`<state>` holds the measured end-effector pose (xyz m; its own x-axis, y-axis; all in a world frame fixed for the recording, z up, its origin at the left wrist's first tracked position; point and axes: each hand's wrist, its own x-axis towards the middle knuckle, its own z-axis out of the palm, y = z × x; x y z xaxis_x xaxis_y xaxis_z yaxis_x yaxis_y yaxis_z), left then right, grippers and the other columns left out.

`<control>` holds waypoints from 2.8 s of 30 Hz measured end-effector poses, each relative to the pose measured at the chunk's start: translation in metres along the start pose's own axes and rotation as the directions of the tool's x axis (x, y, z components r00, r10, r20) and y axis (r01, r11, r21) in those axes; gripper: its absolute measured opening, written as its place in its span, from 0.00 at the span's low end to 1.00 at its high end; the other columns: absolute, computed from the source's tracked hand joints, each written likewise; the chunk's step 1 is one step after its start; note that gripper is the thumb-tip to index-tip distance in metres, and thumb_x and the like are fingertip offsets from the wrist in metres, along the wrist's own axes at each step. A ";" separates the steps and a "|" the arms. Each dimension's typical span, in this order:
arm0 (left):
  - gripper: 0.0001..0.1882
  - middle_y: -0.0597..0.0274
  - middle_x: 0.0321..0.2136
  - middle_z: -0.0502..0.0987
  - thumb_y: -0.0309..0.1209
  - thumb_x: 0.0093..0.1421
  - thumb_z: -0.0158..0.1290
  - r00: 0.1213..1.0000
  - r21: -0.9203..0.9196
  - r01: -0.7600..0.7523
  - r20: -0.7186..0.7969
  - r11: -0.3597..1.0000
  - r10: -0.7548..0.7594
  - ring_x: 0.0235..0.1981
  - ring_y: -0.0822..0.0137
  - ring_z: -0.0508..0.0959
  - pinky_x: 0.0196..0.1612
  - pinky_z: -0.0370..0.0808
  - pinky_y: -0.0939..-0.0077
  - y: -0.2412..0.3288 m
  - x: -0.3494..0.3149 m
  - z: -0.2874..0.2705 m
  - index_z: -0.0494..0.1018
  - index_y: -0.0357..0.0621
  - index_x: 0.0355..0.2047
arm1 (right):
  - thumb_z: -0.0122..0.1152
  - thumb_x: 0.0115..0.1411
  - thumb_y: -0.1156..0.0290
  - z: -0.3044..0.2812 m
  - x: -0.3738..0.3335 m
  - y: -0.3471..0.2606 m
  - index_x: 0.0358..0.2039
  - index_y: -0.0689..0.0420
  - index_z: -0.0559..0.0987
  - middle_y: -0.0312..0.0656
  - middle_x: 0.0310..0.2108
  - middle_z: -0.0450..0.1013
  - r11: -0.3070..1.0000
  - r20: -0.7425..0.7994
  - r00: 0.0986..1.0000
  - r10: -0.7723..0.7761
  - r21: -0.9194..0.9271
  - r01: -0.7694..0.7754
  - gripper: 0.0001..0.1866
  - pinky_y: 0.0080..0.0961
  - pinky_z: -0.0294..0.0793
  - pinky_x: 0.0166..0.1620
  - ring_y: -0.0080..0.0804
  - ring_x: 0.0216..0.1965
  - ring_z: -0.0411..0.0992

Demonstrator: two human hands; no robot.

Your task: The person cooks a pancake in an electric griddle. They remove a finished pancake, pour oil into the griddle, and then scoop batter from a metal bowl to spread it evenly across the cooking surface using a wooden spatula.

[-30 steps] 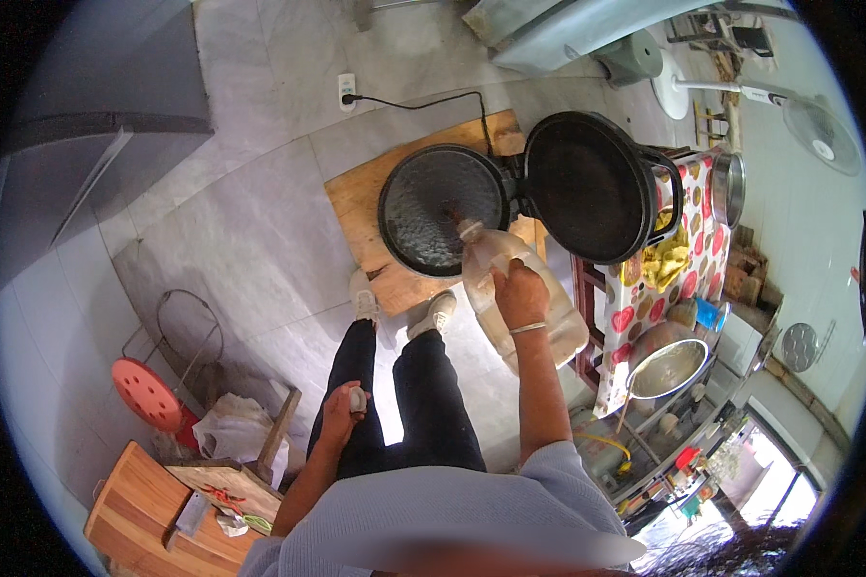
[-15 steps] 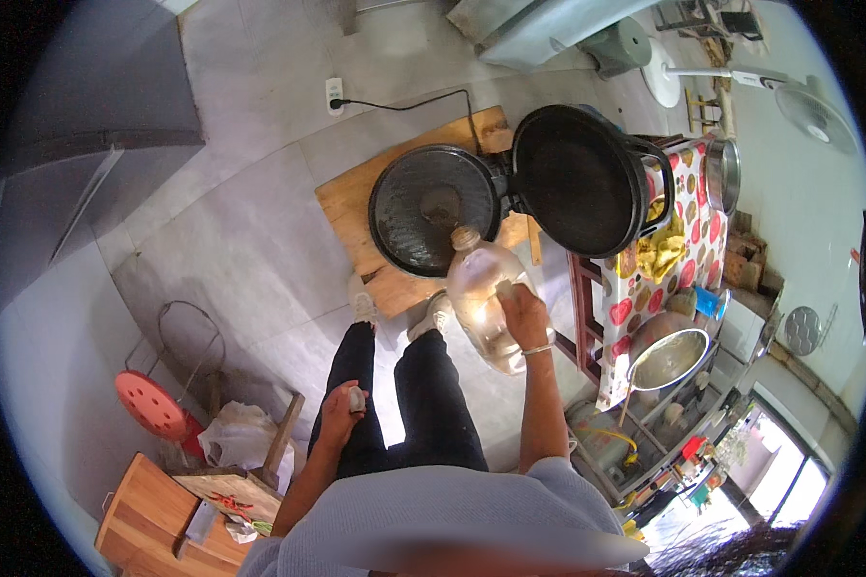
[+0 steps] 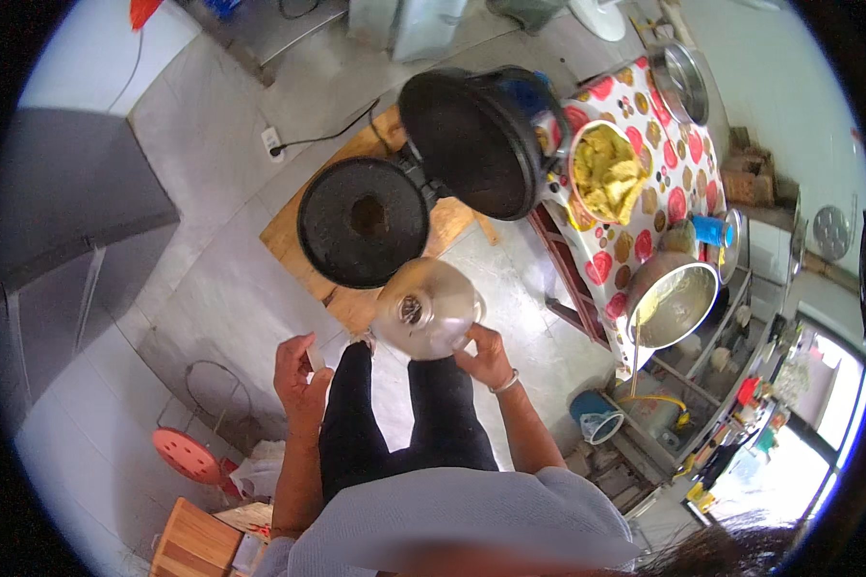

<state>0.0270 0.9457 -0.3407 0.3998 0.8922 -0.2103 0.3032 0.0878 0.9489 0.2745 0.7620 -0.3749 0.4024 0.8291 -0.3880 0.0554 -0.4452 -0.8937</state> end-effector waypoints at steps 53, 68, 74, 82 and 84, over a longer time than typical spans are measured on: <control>0.12 0.52 0.30 0.76 0.32 0.51 0.60 0.908 0.597 0.001 0.336 0.802 -0.251 0.30 0.55 0.75 0.36 0.73 0.64 -0.038 -0.172 0.222 0.74 0.40 0.32 | 0.60 0.55 0.79 -0.360 0.076 0.016 0.37 0.64 0.71 0.41 0.31 0.71 0.941 -0.965 0.083 -0.250 -0.222 0.255 0.10 0.22 0.71 0.33 0.27 0.30 0.69; 0.11 0.52 0.31 0.77 0.36 0.55 0.56 0.804 0.598 0.325 0.234 0.733 -0.547 0.33 0.53 0.77 0.37 0.73 0.62 -0.101 -0.238 0.158 0.76 0.41 0.33 | 0.58 0.48 0.68 -0.099 0.210 0.292 0.35 0.59 0.72 0.52 0.31 0.75 0.889 -0.243 0.961 0.130 -0.401 -0.222 0.14 0.42 0.75 0.39 0.51 0.35 0.75; 0.10 0.54 0.30 0.77 0.36 0.56 0.56 0.857 0.595 0.036 0.395 0.803 -0.331 0.31 0.54 0.77 0.34 0.73 0.63 -0.106 -0.234 0.138 0.75 0.42 0.33 | 0.57 0.51 0.61 -0.090 0.058 0.266 0.31 0.59 0.72 0.57 0.27 0.74 0.783 -0.419 0.844 0.335 -0.374 -0.497 0.14 0.46 0.73 0.36 0.56 0.31 0.73; 0.08 0.59 0.23 0.77 0.33 0.56 0.57 0.816 0.421 -0.038 0.536 0.906 -0.215 0.25 0.65 0.77 0.30 0.73 0.72 -0.066 -0.171 0.164 0.75 0.41 0.31 | 0.68 0.45 0.46 -0.102 -0.305 0.184 0.21 0.61 0.73 0.52 0.21 0.72 0.793 -0.491 0.754 0.436 -0.186 -0.580 0.27 0.38 0.70 0.30 0.49 0.25 0.72; 0.08 0.63 0.22 0.76 0.32 0.57 0.56 0.799 0.364 -0.161 0.594 0.917 -0.096 0.24 0.71 0.75 0.30 0.72 0.77 -0.022 -0.153 0.184 0.75 0.40 0.31 | 0.69 0.46 0.46 -0.095 -0.378 0.154 0.20 0.61 0.73 0.48 0.17 0.70 0.789 -0.508 0.690 0.515 -0.033 -0.613 0.27 0.36 0.69 0.26 0.41 0.19 0.69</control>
<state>0.1183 0.7256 -0.3727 0.8041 0.4410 -0.3986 0.5288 -0.2243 0.8186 0.2176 0.3482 -0.3443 0.7707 0.1710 -0.6139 -0.1730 -0.8710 -0.4598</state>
